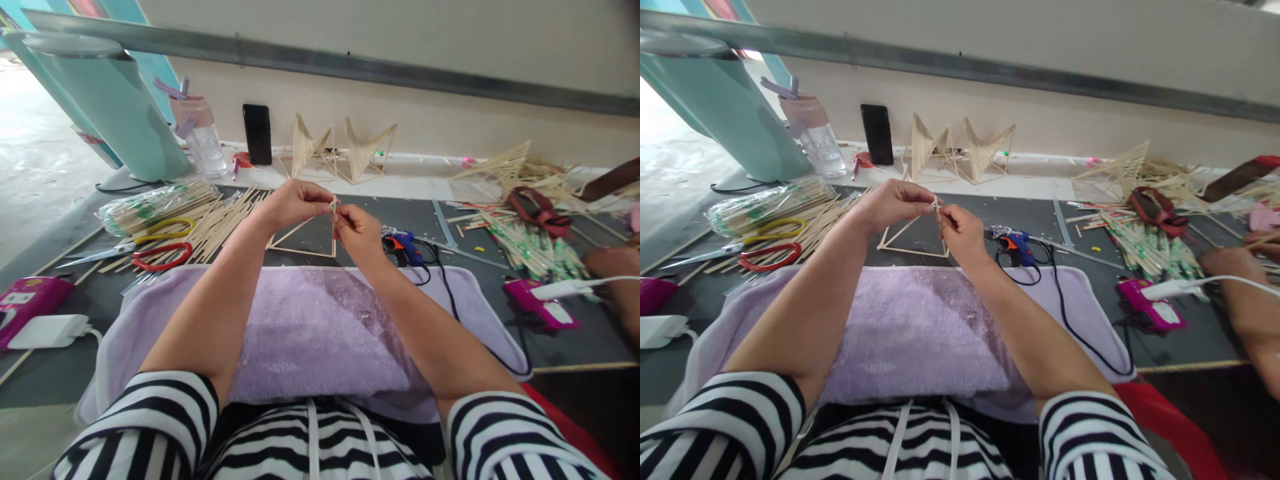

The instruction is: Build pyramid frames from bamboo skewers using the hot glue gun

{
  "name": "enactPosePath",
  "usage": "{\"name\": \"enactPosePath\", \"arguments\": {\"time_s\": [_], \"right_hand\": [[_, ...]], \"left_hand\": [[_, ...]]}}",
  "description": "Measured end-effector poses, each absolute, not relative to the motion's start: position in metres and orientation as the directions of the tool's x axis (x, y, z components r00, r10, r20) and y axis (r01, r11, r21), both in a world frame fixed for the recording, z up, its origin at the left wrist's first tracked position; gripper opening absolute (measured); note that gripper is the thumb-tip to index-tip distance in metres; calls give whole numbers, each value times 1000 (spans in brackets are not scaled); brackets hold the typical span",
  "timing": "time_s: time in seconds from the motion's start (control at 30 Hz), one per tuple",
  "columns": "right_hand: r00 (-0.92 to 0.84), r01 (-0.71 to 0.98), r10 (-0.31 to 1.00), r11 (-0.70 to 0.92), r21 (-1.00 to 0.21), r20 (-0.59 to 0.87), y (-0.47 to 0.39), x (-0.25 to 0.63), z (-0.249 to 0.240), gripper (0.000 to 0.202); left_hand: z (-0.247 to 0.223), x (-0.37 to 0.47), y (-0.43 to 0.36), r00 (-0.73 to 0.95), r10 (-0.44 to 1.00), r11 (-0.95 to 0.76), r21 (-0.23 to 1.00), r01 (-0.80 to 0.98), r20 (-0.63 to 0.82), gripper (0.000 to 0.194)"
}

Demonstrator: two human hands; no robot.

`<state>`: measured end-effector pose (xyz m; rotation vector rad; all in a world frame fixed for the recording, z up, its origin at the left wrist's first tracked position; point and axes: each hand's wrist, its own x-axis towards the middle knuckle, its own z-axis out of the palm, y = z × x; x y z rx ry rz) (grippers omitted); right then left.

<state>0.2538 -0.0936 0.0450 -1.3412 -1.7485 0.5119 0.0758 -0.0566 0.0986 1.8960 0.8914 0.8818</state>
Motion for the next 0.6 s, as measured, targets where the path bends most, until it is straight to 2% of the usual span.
{"name": "enactPosePath", "arguments": {"time_s": [0.33,0.5,0.6], "right_hand": [[-56,616,949,277,-737,310,-94,253,46,29],[-65,588,926,337,-736,372,-94,253,45,26],[-72,596,932,327,-734,356,-94,252,46,27]], "left_hand": [[98,73,-55,509,836,-372,894,248,207,22],[100,73,-57,509,842,-345,904,252,179,22],[101,72,-58,509,845,-326,913,245,165,20]]}}
